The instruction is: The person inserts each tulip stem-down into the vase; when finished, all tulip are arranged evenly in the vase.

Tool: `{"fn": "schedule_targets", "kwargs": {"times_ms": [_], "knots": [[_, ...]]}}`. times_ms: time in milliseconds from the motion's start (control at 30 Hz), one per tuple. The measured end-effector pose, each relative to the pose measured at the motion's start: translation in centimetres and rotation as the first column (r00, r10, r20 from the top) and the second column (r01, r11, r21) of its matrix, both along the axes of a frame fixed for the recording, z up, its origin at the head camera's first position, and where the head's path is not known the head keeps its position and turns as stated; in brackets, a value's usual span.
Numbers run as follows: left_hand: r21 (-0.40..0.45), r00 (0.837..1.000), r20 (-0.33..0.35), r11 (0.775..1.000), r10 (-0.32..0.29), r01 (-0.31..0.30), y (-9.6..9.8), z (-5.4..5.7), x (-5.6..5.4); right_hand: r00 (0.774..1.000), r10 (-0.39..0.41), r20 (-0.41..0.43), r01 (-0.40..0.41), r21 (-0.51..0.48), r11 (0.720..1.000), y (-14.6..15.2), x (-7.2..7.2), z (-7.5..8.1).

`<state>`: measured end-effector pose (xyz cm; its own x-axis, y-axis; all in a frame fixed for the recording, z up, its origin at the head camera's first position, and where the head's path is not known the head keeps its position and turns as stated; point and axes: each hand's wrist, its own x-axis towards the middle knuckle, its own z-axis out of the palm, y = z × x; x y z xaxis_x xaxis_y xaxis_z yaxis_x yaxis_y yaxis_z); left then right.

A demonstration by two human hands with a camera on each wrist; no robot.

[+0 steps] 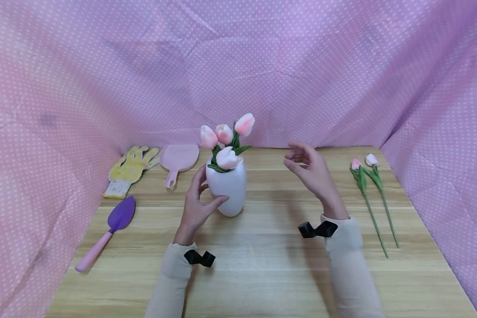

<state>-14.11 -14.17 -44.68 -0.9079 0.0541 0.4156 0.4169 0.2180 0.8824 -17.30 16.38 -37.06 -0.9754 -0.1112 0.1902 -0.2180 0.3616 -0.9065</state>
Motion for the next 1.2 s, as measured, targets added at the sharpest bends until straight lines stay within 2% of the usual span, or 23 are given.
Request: {"fn": "schedule_targets", "kwargs": {"times_ms": [333, 467, 533, 667, 1033, 1200], "knots": [[0.002, 1.0, 0.0, 1.0, -0.005, 0.005, 0.0, -0.1, 0.0, 0.991, -0.134, 0.007, 0.134, -0.123, 0.983, 5.9, 1.2, -3.0], [0.001, 1.0, -0.003, 1.0, -0.007, 0.007, 0.0, -0.1, 0.0, 0.986, -0.168, 0.008, 0.165, -0.229, 0.959, 8.2, 1.8, -3.9], [0.0, 1.0, -0.001, 1.0, -0.005, 0.005, 0.0, -0.1, 0.0, 0.984, -0.179, 0.017, 0.176, -0.297, 0.938, 9.4, 2.1, -4.3], [-0.002, 1.0, 0.0, 1.0, 0.0, 0.0, -0.1, -0.1, 0.0, 0.977, -0.206, 0.053, 0.211, -0.358, 0.909, 11.6, 2.6, -4.9], [0.0, 1.0, 0.009, 1.0, -0.003, 0.003, 0.0, 0.0, 0.0, 0.94, -0.3, 0.164, 0.34, -0.358, 0.87, 17.5, 3.8, -6.4], [0.001, 1.0, 0.01, 1.0, 0.0, 0.0, 0.0, 0.0, 0.1, 0.915, -0.34, 0.216, 0.391, -0.278, 0.877, 19.5, 3.9, -7.5]]}}
